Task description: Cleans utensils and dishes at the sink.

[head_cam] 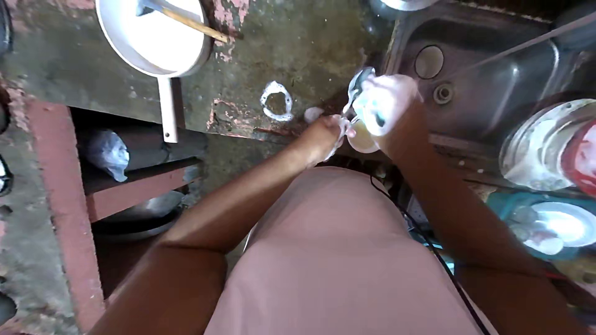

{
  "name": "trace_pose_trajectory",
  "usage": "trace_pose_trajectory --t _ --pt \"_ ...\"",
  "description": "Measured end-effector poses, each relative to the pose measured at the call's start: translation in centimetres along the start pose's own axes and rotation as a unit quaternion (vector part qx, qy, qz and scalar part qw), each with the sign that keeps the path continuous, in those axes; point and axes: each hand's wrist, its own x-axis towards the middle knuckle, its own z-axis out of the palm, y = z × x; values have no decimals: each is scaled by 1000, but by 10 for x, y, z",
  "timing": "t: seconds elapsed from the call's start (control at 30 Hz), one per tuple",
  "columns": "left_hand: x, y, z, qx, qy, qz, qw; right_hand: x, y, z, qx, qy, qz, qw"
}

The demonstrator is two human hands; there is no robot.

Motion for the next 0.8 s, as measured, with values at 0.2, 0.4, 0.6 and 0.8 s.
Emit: trace_pose_trajectory --t 0.2,0.4,0.6,0.8 --pt "0 3 34 -7 14 21 1000 -18 21 6 55 55 74 994" --pt "1 8 59 -33 26 41 998 -12 101 -33 162 88 125 975" --pt "7 9 89 -170 -94 11 981 -31 118 -20 676 28 251 693" --pt "21 -7 98 -261 -201 -49 943 -35 85 -19 886 -117 159 419"
